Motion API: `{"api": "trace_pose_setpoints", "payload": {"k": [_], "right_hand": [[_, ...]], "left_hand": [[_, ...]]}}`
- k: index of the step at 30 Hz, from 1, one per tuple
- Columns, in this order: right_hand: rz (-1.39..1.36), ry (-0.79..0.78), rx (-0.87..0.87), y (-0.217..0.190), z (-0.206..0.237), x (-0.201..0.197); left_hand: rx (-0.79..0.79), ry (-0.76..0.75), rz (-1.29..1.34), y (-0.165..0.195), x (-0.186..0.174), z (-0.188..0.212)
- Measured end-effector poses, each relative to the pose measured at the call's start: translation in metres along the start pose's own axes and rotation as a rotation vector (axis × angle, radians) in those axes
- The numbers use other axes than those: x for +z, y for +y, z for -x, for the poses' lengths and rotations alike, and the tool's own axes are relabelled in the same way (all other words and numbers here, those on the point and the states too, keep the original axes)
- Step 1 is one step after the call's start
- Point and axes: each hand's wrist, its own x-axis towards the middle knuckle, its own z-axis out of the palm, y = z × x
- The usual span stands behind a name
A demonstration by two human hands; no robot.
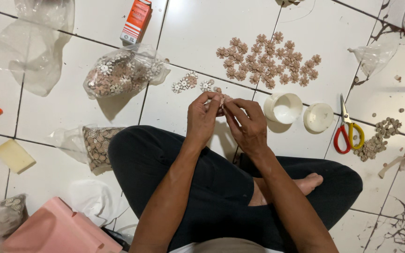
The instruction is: The person sits on the floor and repeatedly picks up small beige flower-shaped pieces and round discs, then presses them together by hand. The person places the assembled pieces into a small white bowl and continues the process with additional components from the floor.
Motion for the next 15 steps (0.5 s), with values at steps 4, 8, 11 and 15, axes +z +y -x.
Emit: {"api": "trace_pose_setpoints", "payload": {"k": [4,8,11,15], "right_hand": [[0.045,-0.017,-0.063,0.001,-0.002,-0.002],[0.085,-0.034,-0.097,0.0,-0.003,-0.005],[0.163,-0.069,-0.119,0.0,-0.003,-0.007],[0.176,-0.072,-0.127,0.004,0.002,-0.003]], "left_hand": [[0.038,0.006,-0.075,0.002,0.002,0.0],[0.057,0.019,-0.147,0.008,0.006,0.002],[0.049,0.032,-0.22,0.013,0.009,0.005],[0.05,0.043,-0.306,0.018,0.01,0.007]]}}
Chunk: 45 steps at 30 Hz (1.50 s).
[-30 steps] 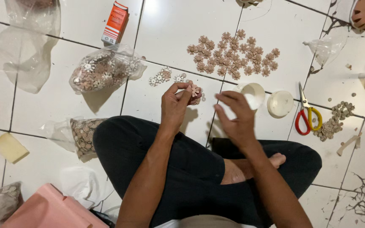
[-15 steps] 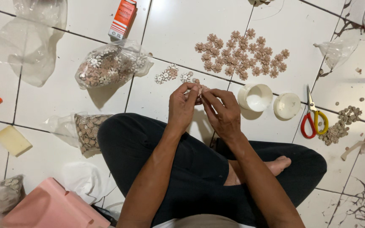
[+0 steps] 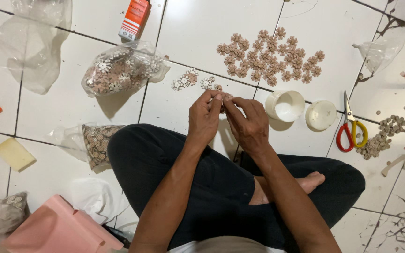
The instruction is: The person sits on the floor and repeatedly picks up small beige flower-shaped pieces and round discs, then presses them together by hand. The person places the assembled pieces into a small white bowl and continues the process with additional components from the floor.
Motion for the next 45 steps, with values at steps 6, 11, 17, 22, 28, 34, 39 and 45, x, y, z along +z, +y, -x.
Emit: {"api": "trace_pose_setpoints", "payload": {"k": [6,11,17,22,28,34,39,45], "right_hand": [[-0.185,0.06,0.141,0.02,0.02,0.003],[0.07,-0.052,0.471,0.071,0.051,-0.033],[0.295,-0.448,0.797,0.106,0.071,-0.027],[0.192,-0.488,0.912,0.106,0.069,-0.025],[0.121,-0.341,0.796,0.093,0.07,-0.036],[0.056,-0.322,0.771,0.101,0.078,-0.033],[-0.069,-0.243,0.745,0.103,0.079,-0.029],[0.098,-0.149,0.699,0.072,0.056,-0.042]], "left_hand": [[-0.088,-0.017,0.244,-0.005,0.0,-0.005],[-0.1,-0.025,0.419,-0.011,-0.002,-0.006],[-0.095,0.001,0.367,-0.008,-0.002,-0.005],[-0.091,0.02,0.373,-0.013,-0.004,-0.004],[-0.05,0.029,0.375,-0.025,-0.003,-0.006],[-0.091,0.018,0.344,-0.018,-0.003,-0.006],[-0.061,0.02,0.332,-0.014,-0.001,-0.006],[-0.049,0.038,0.275,-0.012,0.0,-0.005]]}}
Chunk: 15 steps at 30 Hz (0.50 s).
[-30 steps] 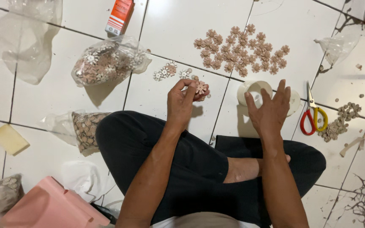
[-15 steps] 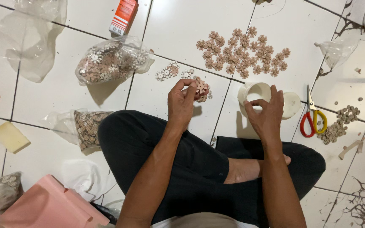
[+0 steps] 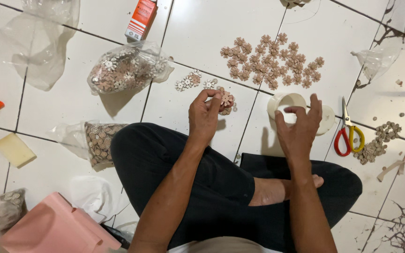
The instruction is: The person sits on the floor and repeatedly picks up small beige flower-shaped pieces and round discs, then presses them together by hand. The person places the assembled pieces into a small white bowl and continues the process with additional components from the floor.
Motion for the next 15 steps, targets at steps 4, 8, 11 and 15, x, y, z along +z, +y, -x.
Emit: {"api": "trace_pose_setpoints", "payload": {"k": [4,8,11,15], "right_hand": [[-0.231,0.053,-0.312,-0.054,0.017,0.004],[-0.202,0.074,-0.526,-0.095,0.012,0.012],[-0.148,0.107,-0.586,-0.108,0.007,0.013],[-0.078,0.122,-0.623,-0.111,0.001,0.015]], "left_hand": [[-0.001,0.017,-0.112,0.005,0.002,0.003],[0.002,0.057,-0.244,0.014,0.005,0.006],[-0.001,0.061,-0.24,0.02,0.007,0.009],[-0.048,0.053,-0.354,0.026,0.01,0.009]]}}
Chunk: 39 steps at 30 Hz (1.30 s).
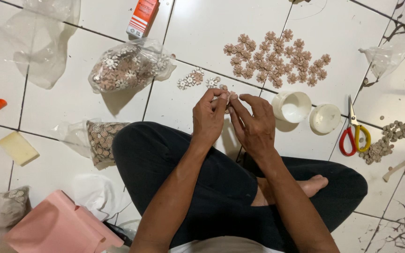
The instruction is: The person sits on the floor and repeatedly picks up small beige flower-shaped pieces and round discs, then presses them together by hand. The person places the assembled pieces into a small white bowl and continues the process with additional components from the floor.
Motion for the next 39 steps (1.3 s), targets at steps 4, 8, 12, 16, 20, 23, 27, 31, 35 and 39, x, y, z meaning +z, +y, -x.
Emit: {"api": "trace_pose_setpoints", "payload": {"k": [4,8,12,16,20,23,27,31,35,39], "right_hand": [[0.046,0.009,-0.03,0.001,0.001,0.002],[0.073,-0.005,-0.05,0.001,0.0,0.002],[0.051,0.003,-0.076,0.004,0.003,0.001],[-0.119,0.142,0.042,0.022,0.016,-0.005],[-0.229,-0.001,0.448,0.037,0.031,0.012],[-0.283,-0.118,0.46,0.042,0.034,0.033],[-0.232,-0.153,0.458,0.036,0.031,0.05],[-0.232,-0.177,0.51,0.031,0.025,0.053],[-0.289,-0.197,0.503,0.031,0.021,0.053],[-0.414,-0.152,0.533,0.031,0.024,0.048]], "left_hand": [[0.022,-0.004,-0.016,0.002,0.0,0.001],[0.072,0.0,-0.017,-0.003,0.001,0.001],[0.139,0.003,0.086,-0.01,0.001,0.0],[0.023,0.095,0.126,-0.015,-0.002,-0.007],[0.066,0.12,0.303,-0.016,-0.004,-0.009],[0.058,0.12,0.343,-0.015,-0.007,-0.011],[0.07,0.108,0.368,-0.015,-0.008,-0.01],[0.055,0.093,0.349,-0.015,-0.007,-0.011],[0.057,0.085,0.375,-0.015,-0.005,-0.01],[0.051,0.066,0.339,-0.016,-0.006,-0.01]]}}
